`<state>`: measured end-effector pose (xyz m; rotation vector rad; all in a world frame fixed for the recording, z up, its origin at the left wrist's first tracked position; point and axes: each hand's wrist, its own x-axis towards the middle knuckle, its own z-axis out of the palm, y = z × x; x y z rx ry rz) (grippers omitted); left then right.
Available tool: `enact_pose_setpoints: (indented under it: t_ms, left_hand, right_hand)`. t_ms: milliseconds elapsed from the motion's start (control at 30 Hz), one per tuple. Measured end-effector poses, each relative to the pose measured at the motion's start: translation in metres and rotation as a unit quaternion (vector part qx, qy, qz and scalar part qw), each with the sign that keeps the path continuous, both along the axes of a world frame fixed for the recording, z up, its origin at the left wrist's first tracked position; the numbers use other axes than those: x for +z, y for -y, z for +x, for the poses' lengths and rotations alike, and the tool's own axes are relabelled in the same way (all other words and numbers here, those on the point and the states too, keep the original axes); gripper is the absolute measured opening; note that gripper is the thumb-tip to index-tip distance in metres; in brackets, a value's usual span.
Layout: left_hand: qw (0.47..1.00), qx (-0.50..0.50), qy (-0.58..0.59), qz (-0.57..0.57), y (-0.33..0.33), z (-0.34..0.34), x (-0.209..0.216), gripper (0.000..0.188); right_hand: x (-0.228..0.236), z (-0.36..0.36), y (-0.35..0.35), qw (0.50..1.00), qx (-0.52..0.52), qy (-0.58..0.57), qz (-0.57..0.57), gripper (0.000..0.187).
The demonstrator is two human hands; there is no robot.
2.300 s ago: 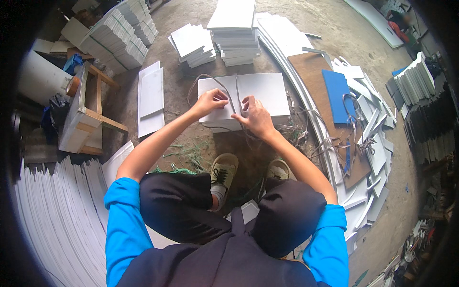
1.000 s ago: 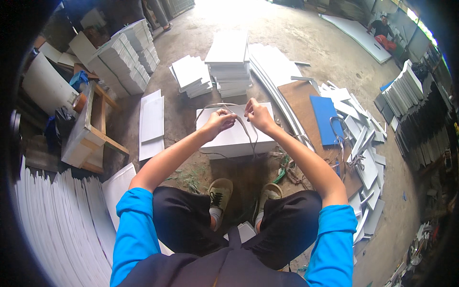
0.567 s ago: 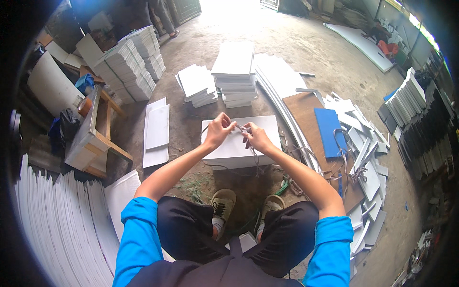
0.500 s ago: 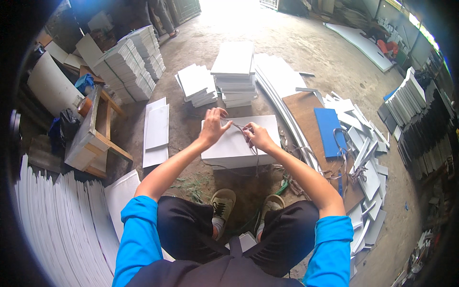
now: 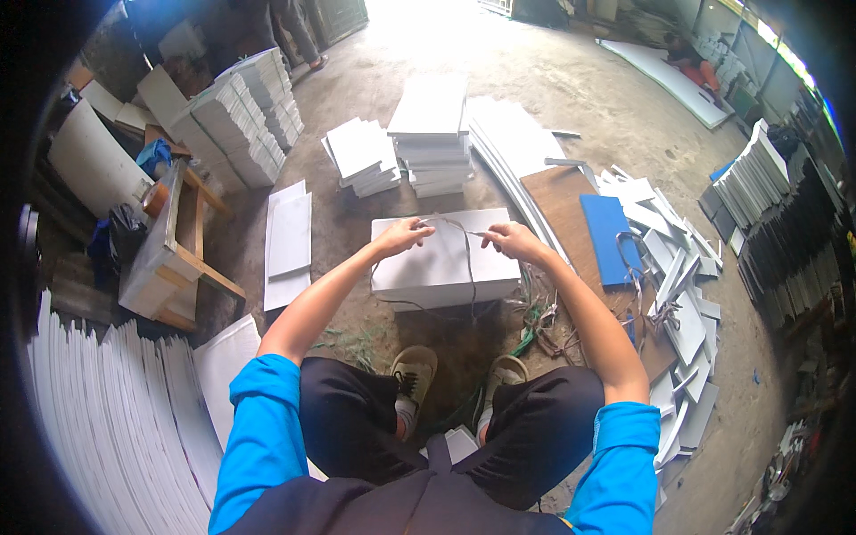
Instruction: The person sits on the floor and stacks white rectangular sheets into a bundle. They wrap a string around the stack, tie a knot, and use a blue plastic tool to tighten the knot. Finally, they cut the excess string and place the finished bundle on a nearby pile.
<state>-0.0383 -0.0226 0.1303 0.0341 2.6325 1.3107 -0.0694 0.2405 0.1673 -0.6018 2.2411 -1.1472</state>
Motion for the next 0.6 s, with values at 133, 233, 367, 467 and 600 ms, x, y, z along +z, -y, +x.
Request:
enact_pose_setpoints:
  t_ms: [133, 233, 367, 467, 600]
  left_hand:
    - [0.997, 0.039, -0.070, -0.004, -0.007, 0.008, 0.027, 0.054]
    - [0.987, 0.086, -0.138, -0.007, 0.023, 0.019, 0.024, 0.053]
    - [0.983, 0.071, -0.167, 0.018, 0.053, 0.032, 0.019, 0.041]
    - [0.978, 0.076, -0.191, 0.032, 0.085, 0.043, 0.003, 0.030]
    - [0.889, 0.197, -0.075, 0.406, 0.089, 0.045, -0.008, 0.018]
  right_hand:
    - [0.006, 0.002, -0.015, 0.995, 0.031, -0.078, 0.054, 0.024]
    - [0.024, 0.006, -0.016, 0.989, 0.041, -0.088, 0.113, 0.025]
    - [0.003, -0.006, -0.043, 0.988, 0.032, -0.133, 0.078, 0.022]
    - [-0.006, -0.007, -0.035, 0.988, 0.044, -0.141, 0.053, 0.022]
    - [-0.002, 0.007, 0.004, 0.984, 0.085, -0.083, 0.131, 0.024]
